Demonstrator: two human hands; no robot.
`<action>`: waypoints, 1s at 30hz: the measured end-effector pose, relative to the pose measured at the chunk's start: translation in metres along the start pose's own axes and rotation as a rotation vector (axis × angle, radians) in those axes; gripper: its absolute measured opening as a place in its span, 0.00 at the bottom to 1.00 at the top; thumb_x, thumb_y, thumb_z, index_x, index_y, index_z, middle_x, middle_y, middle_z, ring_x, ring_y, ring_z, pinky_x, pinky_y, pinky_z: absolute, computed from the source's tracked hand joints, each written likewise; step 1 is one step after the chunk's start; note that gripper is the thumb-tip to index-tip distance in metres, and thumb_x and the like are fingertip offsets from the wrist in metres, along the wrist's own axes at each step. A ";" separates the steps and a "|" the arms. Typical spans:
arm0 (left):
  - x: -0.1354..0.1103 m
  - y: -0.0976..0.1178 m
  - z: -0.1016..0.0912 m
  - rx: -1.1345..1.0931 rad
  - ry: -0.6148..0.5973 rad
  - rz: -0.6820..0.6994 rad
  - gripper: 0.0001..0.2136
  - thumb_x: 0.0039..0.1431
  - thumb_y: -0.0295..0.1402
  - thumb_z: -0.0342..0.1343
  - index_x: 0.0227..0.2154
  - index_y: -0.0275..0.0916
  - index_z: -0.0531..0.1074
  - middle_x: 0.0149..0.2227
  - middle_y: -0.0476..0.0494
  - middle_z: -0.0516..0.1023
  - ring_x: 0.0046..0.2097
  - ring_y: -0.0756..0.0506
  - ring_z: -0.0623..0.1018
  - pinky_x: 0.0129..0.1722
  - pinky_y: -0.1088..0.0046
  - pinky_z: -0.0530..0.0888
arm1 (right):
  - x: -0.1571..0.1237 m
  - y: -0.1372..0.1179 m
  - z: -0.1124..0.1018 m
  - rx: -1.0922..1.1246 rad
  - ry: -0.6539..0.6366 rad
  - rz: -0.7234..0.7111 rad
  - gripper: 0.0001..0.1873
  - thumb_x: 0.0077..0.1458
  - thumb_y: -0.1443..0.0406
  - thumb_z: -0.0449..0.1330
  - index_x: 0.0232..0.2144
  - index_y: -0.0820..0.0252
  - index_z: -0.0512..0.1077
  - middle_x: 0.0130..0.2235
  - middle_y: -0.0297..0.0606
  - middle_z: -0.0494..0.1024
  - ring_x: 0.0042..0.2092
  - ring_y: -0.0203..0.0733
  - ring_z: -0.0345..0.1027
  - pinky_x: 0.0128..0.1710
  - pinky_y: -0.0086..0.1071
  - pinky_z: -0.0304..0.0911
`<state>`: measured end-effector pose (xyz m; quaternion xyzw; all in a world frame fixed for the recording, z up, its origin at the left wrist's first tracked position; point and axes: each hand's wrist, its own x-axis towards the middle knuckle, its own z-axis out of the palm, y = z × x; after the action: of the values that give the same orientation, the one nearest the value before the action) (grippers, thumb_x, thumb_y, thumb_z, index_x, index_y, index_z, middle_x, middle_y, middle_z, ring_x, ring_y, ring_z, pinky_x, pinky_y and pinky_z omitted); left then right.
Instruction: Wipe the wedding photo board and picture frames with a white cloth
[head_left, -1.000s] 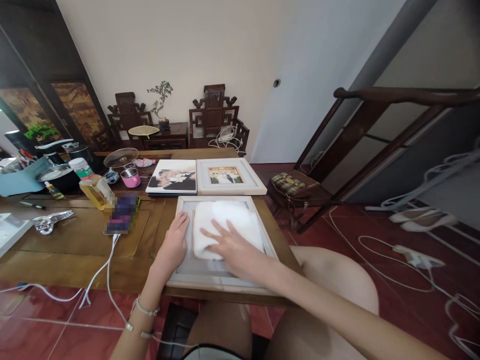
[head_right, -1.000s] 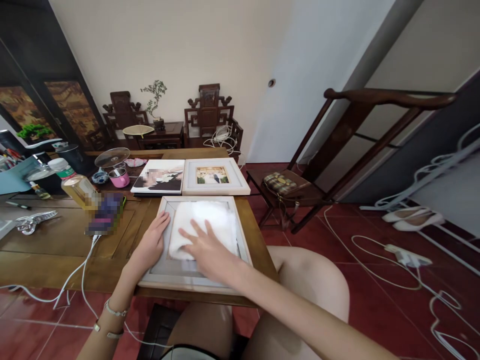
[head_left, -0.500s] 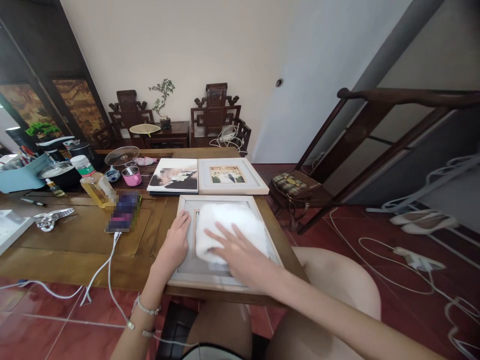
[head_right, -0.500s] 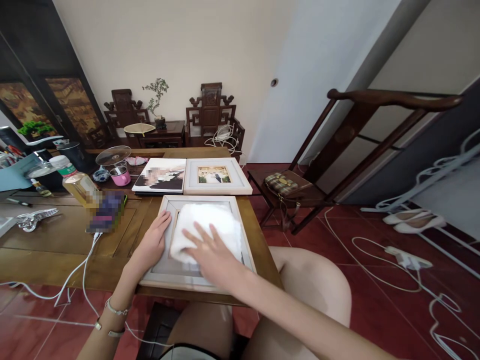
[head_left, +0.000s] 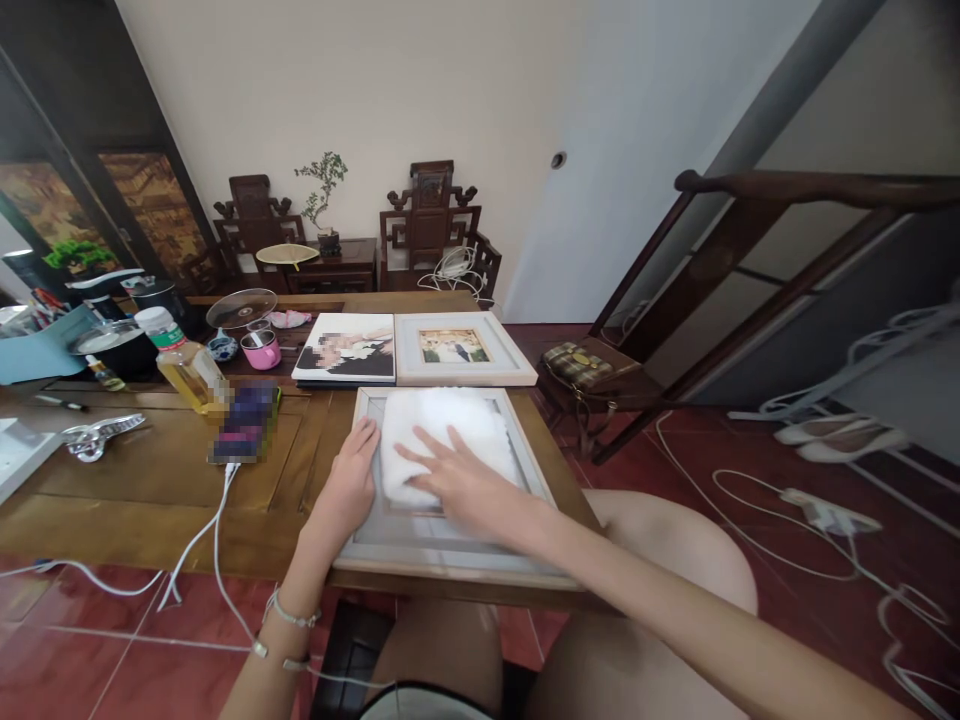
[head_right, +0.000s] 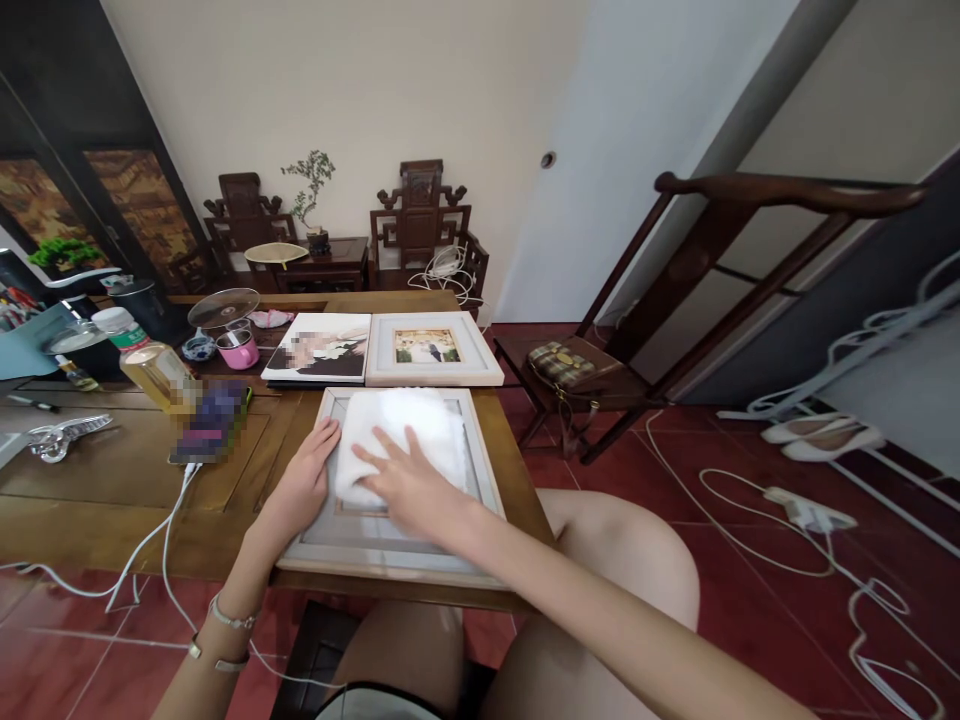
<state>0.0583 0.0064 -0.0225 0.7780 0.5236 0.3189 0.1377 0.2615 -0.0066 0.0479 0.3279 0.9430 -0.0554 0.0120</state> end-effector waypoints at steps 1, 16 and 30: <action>0.000 0.000 0.000 0.000 0.002 -0.001 0.28 0.55 0.17 0.39 0.58 0.36 0.61 0.62 0.35 0.60 0.65 0.42 0.56 0.63 0.51 0.56 | -0.010 -0.008 -0.002 0.045 -0.022 -0.025 0.33 0.43 0.81 0.50 0.51 0.56 0.71 0.65 0.40 0.54 0.66 0.59 0.35 0.59 0.66 0.38; 0.001 0.019 -0.012 -0.010 -0.045 -0.045 0.23 0.67 0.37 0.40 0.62 0.37 0.53 0.64 0.36 0.56 0.66 0.41 0.54 0.64 0.55 0.55 | 0.005 0.013 0.001 -0.030 0.102 0.151 0.35 0.43 0.81 0.50 0.55 0.60 0.66 0.66 0.42 0.52 0.66 0.58 0.36 0.61 0.60 0.40; 0.003 0.028 -0.022 -0.201 -0.002 -0.012 0.25 0.67 0.42 0.34 0.64 0.37 0.49 0.67 0.41 0.48 0.67 0.44 0.49 0.66 0.61 0.49 | 0.030 -0.023 0.002 -0.095 -0.026 -0.013 0.26 0.47 0.75 0.55 0.51 0.65 0.70 0.66 0.47 0.51 0.65 0.68 0.38 0.57 0.66 0.44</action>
<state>0.0652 -0.0048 0.0105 0.7573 0.4936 0.3682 0.2174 0.2237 -0.0064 0.0460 0.3199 0.9465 -0.0148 0.0395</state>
